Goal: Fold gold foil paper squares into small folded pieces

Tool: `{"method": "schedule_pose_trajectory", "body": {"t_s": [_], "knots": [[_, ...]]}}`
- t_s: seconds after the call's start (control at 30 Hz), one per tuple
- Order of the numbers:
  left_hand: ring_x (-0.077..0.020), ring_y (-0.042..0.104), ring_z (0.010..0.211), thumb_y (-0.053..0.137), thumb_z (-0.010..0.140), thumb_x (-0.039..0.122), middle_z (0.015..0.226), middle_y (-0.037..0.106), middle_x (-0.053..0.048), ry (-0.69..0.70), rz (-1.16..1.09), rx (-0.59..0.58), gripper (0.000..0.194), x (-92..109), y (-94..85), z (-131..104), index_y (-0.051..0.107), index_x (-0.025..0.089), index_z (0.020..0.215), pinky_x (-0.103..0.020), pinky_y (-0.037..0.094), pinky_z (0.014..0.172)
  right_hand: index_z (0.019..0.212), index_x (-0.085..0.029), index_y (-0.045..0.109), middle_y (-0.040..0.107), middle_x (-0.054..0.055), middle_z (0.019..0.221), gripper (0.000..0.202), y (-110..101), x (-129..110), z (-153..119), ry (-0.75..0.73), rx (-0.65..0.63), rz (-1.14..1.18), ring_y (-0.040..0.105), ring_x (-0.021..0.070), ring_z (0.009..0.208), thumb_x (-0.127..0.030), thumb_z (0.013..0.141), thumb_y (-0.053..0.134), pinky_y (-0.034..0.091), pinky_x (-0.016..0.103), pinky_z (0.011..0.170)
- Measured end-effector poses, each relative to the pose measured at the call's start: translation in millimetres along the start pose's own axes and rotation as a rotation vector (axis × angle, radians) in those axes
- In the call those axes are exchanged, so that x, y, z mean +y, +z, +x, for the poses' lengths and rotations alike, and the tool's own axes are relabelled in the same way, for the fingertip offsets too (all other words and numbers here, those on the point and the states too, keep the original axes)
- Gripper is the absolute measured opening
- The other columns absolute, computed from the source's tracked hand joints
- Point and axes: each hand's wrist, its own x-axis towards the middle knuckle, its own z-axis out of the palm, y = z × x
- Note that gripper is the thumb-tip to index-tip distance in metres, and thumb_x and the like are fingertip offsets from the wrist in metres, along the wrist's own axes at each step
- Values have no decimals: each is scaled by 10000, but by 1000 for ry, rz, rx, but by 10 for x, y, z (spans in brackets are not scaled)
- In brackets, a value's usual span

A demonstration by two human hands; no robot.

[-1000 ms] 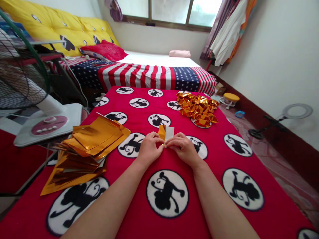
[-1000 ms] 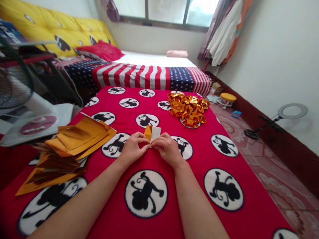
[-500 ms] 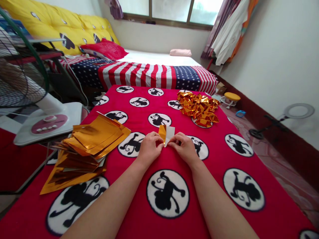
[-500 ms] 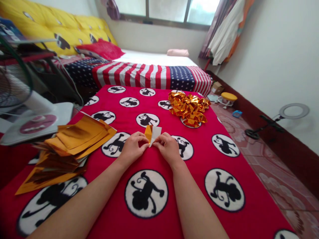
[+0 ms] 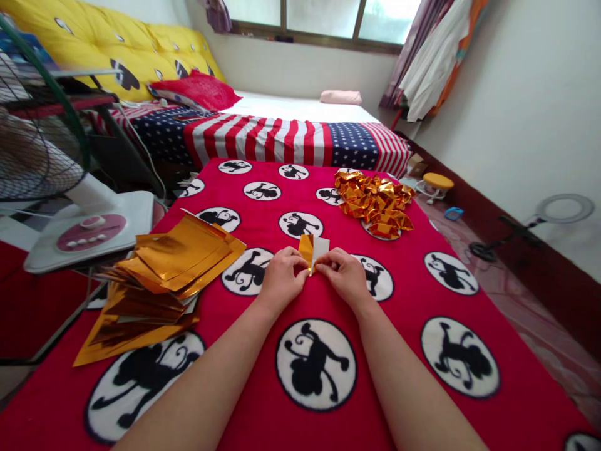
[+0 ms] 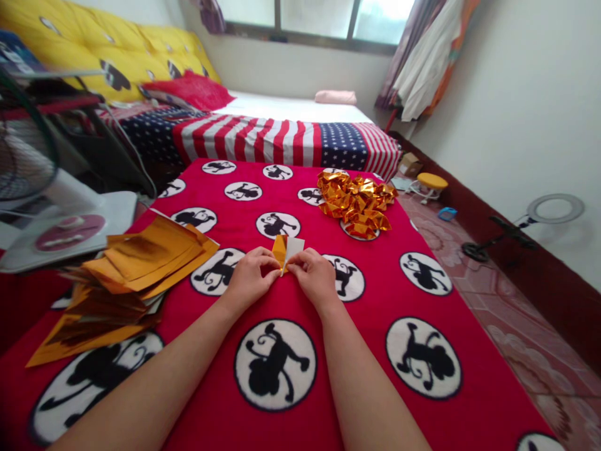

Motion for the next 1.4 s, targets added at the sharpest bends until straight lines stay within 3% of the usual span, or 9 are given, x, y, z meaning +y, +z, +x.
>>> {"method": "schedule_pose_trajectory", "body": {"t_s": [0.53,1.4], "knots": [[-180,597,881,670,754,146,876,638,-37,3,25,-13,76,6,11,5,733,188,746,-325,486,843,945,-269,715,680,-46,733,194,104,60,23,91,58,34,562,117,619,-286,755,683,387,236,594],[-185,594,874,657,759,162,876,636,-39,3,54,-28,82,16,5,16,732,194,745,-328,489,842,939,-276,687,715,-64,737,201,166,-17,26,183,117,-92,641,137,674,-299,739,680,403,248,615]]}}
